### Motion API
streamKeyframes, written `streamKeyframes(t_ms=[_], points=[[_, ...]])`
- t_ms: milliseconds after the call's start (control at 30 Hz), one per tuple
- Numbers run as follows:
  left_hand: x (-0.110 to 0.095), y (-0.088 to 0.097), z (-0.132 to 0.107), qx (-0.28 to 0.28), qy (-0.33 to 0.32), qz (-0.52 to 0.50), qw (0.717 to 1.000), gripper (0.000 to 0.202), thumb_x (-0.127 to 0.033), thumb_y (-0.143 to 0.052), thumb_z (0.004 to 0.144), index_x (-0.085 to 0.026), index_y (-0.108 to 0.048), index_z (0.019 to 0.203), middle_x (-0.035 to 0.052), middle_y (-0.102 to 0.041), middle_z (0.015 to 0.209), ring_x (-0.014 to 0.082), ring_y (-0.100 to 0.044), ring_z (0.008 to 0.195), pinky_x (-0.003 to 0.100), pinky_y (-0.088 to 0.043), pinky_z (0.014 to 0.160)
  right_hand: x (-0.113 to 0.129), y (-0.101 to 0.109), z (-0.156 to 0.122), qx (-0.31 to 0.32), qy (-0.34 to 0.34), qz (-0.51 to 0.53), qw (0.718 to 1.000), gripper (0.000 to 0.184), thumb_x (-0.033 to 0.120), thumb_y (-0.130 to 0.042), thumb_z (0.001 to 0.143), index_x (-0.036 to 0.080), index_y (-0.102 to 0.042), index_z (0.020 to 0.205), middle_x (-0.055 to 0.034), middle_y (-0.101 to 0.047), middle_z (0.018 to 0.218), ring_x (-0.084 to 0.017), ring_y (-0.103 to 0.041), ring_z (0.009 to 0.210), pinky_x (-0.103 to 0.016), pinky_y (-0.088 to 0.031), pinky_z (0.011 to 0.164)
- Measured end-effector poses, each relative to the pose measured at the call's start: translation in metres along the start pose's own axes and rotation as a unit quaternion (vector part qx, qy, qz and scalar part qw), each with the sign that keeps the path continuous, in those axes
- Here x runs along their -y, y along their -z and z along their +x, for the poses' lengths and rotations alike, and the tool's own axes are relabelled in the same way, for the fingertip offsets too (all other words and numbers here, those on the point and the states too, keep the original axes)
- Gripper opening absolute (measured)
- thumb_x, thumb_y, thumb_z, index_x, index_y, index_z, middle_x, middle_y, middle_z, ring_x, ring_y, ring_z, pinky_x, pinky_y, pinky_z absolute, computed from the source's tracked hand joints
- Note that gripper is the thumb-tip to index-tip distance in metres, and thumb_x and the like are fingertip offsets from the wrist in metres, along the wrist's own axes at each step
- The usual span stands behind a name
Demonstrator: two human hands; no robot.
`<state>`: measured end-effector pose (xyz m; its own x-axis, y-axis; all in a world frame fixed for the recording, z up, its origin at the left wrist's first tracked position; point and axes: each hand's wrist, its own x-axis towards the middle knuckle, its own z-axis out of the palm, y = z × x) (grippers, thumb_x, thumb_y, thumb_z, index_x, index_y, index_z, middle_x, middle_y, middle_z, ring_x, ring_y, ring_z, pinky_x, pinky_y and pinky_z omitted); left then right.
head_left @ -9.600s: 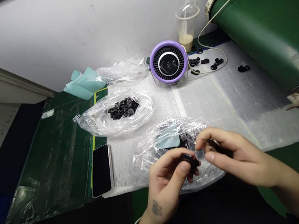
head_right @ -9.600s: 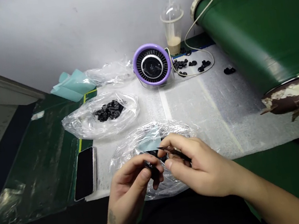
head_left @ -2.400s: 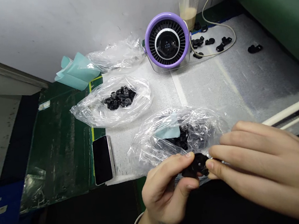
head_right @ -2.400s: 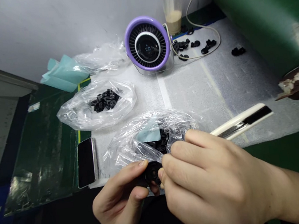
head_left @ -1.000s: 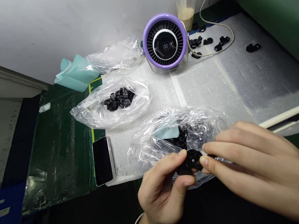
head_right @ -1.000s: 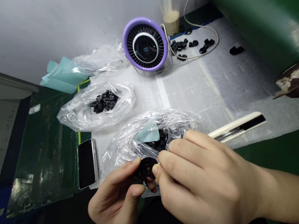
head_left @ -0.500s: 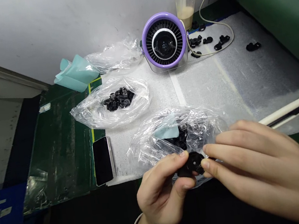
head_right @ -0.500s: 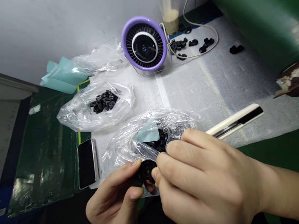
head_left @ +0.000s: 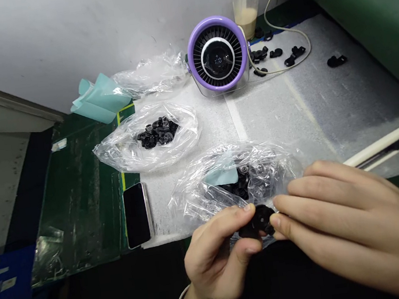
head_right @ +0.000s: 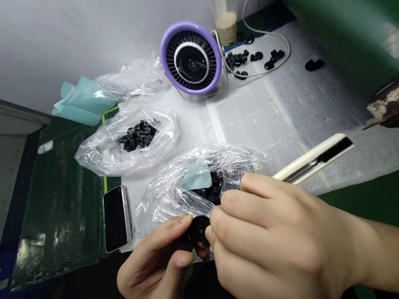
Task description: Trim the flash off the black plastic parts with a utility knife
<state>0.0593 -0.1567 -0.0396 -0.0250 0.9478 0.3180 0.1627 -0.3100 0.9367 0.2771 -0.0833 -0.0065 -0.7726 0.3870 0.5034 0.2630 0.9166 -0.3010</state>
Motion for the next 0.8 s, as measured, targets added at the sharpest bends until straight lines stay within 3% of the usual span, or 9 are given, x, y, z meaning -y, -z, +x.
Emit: streamKeyframes(t_ms=[167, 300, 433, 533, 600, 700, 800], points=[[0.001, 0.001, 0.001, 0.012, -0.003, -0.013, 1.0, 0.038, -0.028, -0.075, 0.096, -0.025, -0.073, 0.134, 0.0072, -0.081, 0.104, 0.0183, -0.078, 0.087, 0.026, -0.065, 0.08, -0.004, -0.004, 0.003, -0.025, 0.008, 0.027, 0.999, 0.023, 0.01, -0.056, 0.102, 0.016, -0.068, 0.082, -0.0092, -0.075, 0.096, -0.022, -0.066, 0.084, -0.04, -0.046, 0.069], [0.001, 0.003, 0.003, 0.03, -0.017, -0.037, 0.999, 0.042, -0.027, -0.076, 0.096, -0.028, -0.071, 0.138, 0.0039, -0.08, 0.101, 0.0149, -0.077, 0.084, 0.022, -0.064, 0.078, -0.006, -0.003, 0.006, -0.026, -0.045, 0.078, 0.996, 0.027, 0.009, -0.055, 0.103, 0.017, -0.069, 0.081, -0.0036, -0.073, 0.084, -0.017, -0.064, 0.078, -0.034, -0.051, 0.068], [0.004, 0.005, 0.002, 0.027, -0.015, -0.015, 0.999, 0.043, -0.026, -0.078, 0.095, -0.028, -0.071, 0.137, 0.0041, -0.081, 0.1, 0.0162, -0.078, 0.081, 0.024, -0.064, 0.077, -0.01, 0.0, 0.005, -0.046, -0.103, 0.222, 0.968, 0.01, 0.011, -0.064, 0.102, 0.015, -0.072, 0.105, -0.0023, -0.072, 0.096, -0.011, -0.065, 0.086, -0.025, -0.056, 0.076], [0.009, 0.006, 0.002, 0.036, -0.038, -0.024, 0.998, 0.046, -0.024, -0.076, 0.095, -0.027, -0.069, 0.14, 0.0048, -0.081, 0.1, 0.017, -0.078, 0.081, 0.025, -0.064, 0.074, -0.013, 0.001, 0.001, -0.062, -0.135, 0.293, 0.944, 0.017, 0.006, -0.065, 0.098, 0.011, -0.07, 0.113, -0.0057, -0.073, 0.103, -0.012, -0.069, 0.095, -0.021, -0.06, 0.082], [0.011, 0.006, 0.002, 0.038, -0.046, -0.035, 0.998, 0.044, -0.023, -0.073, 0.098, -0.026, -0.068, 0.141, 0.0044, -0.08, 0.096, 0.0167, -0.077, 0.078, 0.026, -0.064, 0.071, -0.013, 0.0, -0.002, -0.06, -0.193, 0.303, 0.931, 0.022, 0.006, -0.064, 0.098, 0.018, -0.07, 0.115, -0.003, -0.075, 0.106, -0.013, -0.072, 0.101, -0.02, -0.061, 0.086], [0.013, 0.006, 0.003, 0.052, -0.032, -0.044, 0.997, 0.049, -0.026, -0.075, 0.097, -0.025, -0.065, 0.145, 0.0059, -0.08, 0.099, 0.0163, -0.076, 0.072, 0.026, -0.064, 0.067, -0.012, -0.002, -0.008, -0.028, -0.301, 0.311, 0.901, 0.028, 0.021, -0.068, 0.1, 0.032, -0.069, 0.125, 0.0028, -0.078, 0.117, -0.014, -0.076, 0.106, -0.018, -0.062, 0.086], [0.013, 0.005, 0.003, 0.038, -0.024, -0.002, 0.999, 0.045, -0.013, -0.073, 0.095, -0.022, -0.068, 0.139, 0.0073, -0.08, 0.104, 0.0163, -0.076, 0.073, 0.026, -0.063, 0.065, -0.01, -0.005, -0.013, -0.013, -0.34, 0.306, 0.889, 0.027, 0.028, -0.068, 0.101, 0.036, -0.07, 0.126, 0.0046, -0.079, 0.118, -0.014, -0.078, 0.104, -0.017, -0.064, 0.084]])
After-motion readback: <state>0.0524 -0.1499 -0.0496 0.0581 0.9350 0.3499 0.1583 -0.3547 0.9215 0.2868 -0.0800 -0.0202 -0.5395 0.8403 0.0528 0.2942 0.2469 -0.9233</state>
